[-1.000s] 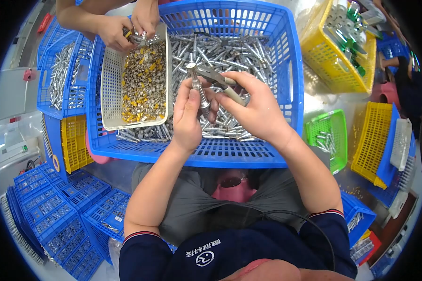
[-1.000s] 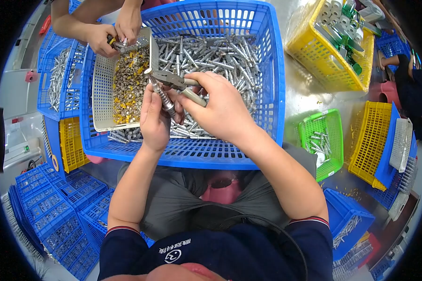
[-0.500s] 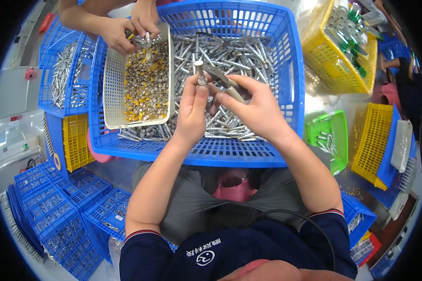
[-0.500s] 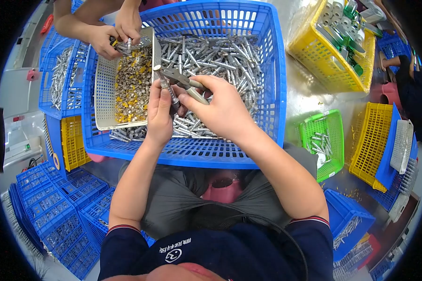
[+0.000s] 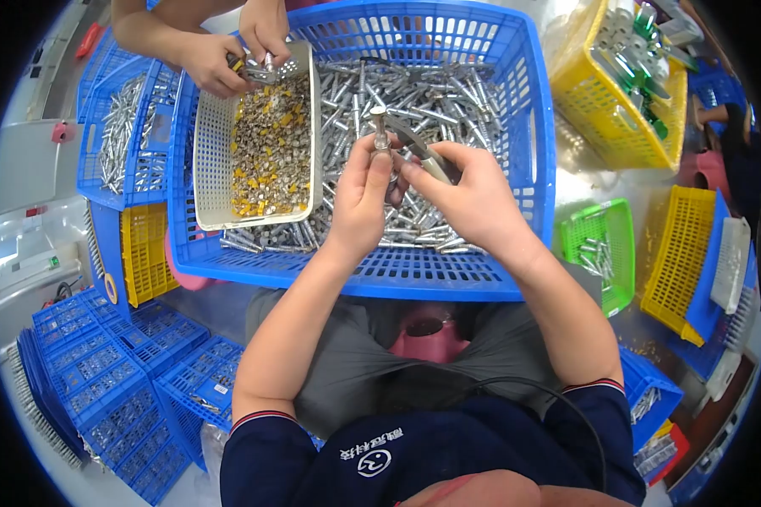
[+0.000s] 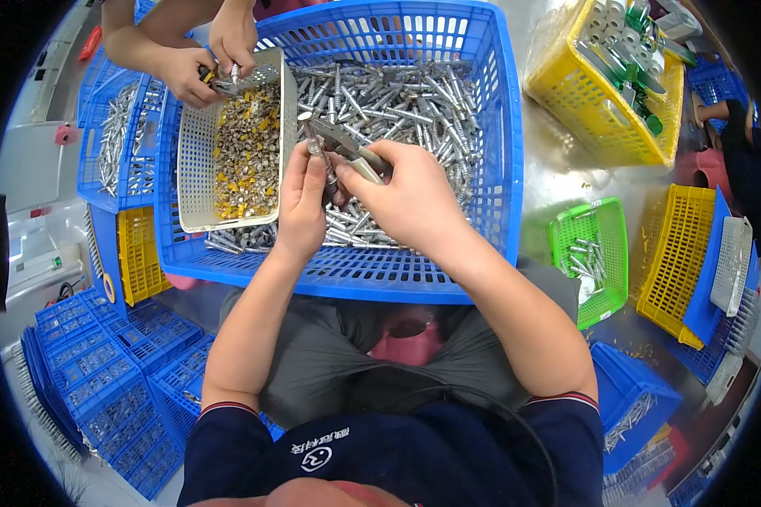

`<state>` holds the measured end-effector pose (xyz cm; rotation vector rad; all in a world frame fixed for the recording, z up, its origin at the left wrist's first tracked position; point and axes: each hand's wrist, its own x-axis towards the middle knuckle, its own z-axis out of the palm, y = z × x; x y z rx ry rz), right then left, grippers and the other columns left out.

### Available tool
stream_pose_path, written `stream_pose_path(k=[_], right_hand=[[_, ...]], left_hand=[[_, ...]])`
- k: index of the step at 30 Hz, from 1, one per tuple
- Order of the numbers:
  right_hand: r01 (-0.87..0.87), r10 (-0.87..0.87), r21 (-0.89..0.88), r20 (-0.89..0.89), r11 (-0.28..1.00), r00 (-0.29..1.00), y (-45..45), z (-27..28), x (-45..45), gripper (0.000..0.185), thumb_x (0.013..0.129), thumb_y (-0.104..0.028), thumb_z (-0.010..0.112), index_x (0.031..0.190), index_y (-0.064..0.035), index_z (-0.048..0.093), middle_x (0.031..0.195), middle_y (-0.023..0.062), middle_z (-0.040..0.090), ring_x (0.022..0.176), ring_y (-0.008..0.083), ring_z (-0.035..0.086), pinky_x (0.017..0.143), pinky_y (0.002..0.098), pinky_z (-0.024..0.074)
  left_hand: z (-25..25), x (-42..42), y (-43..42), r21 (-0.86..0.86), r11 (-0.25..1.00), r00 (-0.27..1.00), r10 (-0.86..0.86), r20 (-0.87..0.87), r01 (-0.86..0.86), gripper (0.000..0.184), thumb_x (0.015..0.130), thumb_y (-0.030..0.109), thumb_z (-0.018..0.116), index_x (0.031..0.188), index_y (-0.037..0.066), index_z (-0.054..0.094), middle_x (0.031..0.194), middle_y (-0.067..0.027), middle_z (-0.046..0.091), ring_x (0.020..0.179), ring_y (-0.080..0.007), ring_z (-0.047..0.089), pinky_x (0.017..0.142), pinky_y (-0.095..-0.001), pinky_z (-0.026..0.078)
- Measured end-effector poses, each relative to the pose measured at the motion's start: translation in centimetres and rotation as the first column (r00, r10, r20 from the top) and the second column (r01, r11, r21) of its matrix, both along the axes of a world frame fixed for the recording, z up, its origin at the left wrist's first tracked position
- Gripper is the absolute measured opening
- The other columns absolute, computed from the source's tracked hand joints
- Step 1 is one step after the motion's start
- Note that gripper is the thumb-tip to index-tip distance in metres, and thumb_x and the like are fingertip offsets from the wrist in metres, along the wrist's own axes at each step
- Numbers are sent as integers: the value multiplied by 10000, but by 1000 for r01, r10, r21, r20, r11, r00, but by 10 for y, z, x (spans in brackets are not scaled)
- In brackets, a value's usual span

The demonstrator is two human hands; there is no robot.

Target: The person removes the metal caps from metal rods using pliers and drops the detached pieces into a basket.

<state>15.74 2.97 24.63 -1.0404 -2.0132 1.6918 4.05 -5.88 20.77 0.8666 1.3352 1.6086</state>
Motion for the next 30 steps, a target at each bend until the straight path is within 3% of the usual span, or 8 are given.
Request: stream_pose_path(k=[5, 10, 17, 21, 24, 26, 29, 30], right_hand=[[-12, 12, -7, 90, 1000, 996, 3, -3, 0, 276, 787, -250, 611, 726, 18, 630, 587, 84, 601, 533, 118, 540, 528, 279, 418], [19, -26, -179, -33, 984, 999, 4, -5, -3, 295, 784, -250, 617, 689, 30, 624, 552, 47, 582, 508, 82, 509, 488, 271, 388], [-14, -20, -470, -67, 883, 998, 11, -17, -5, 276, 799, -236, 609, 663, 4, 597, 548, 18, 525, 477, 74, 473, 437, 237, 361], [79, -259, -703, -154, 707, 954, 20, -4, -2, 259, 811, -243, 595, 654, -40, 560, 579, 4, 528, 467, 85, 477, 450, 231, 395], [150, -352, -587, -246, 795, 903, 50, -5, 9, 250, 813, -243, 597, 658, -51, 561, 574, -6, 523, 481, 69, 464, 458, 228, 382], [246, -258, -102, -132, 964, 957, 57, -17, 13, 235, 812, -246, 605, 710, -35, 587, 586, -16, 524, 489, 55, 440, 462, 224, 361], [215, -182, 352, -124, 911, 975, 35, -18, 1, 254, 750, -244, 662, 836, -9, 620, 623, 48, 545, 542, 127, 485, 524, 279, 399], [210, -149, 559, -153, 802, 977, 33, -24, -3, 290, 701, -235, 692, 877, -20, 611, 731, 92, 584, 681, 205, 550, 633, 332, 424]], left_hand=[[-4, -2, 1, -50, 998, 995, -27, 94, 32, 296, 953, 282, 365, 1097, 32, 430, 730, 3, 474, 590, -47, 409, 509, -177, 339], [-3, -4, 4, -112, 993, 980, -26, 197, 49, 305, 950, 290, 359, 1098, 35, 437, 692, -4, 469, 531, -55, 396, 460, -187, 328], [4, -14, 8, -112, 987, 759, -16, 651, 118, 279, 947, 299, 346, 1044, 61, 454, 644, 16, 388, 434, -39, 283, 371, -166, 218], [-3, -21, 5, 46, 980, 499, -139, 855, 193, 268, 949, 323, 333, 992, 89, 458, 617, 35, 332, 419, -39, 239, 349, -172, 189], [-2, -21, 0, 28, 975, 508, -141, 850, 222, 263, 960, 332, 298, 965, 112, 441, 583, 50, 290, 397, -28, 209, 324, -162, 169], [0, -21, -1, 40, 976, 498, -144, 855, 214, 261, 959, 334, 297, 965, 115, 438, 583, 49, 292, 396, -28, 210, 323, -163, 169], [5, -20, -1, 32, 976, 481, -135, 866, 217, 256, 960, 335, 293, 970, 118, 428, 583, 46, 297, 388, -31, 211, 317, -167, 167], [7, -18, -1, 56, 969, 461, -164, 872, 239, 255, 960, 334, 292, 972, 117, 425, 582, 45, 300, 383, -33, 211, 315, -168, 169]])
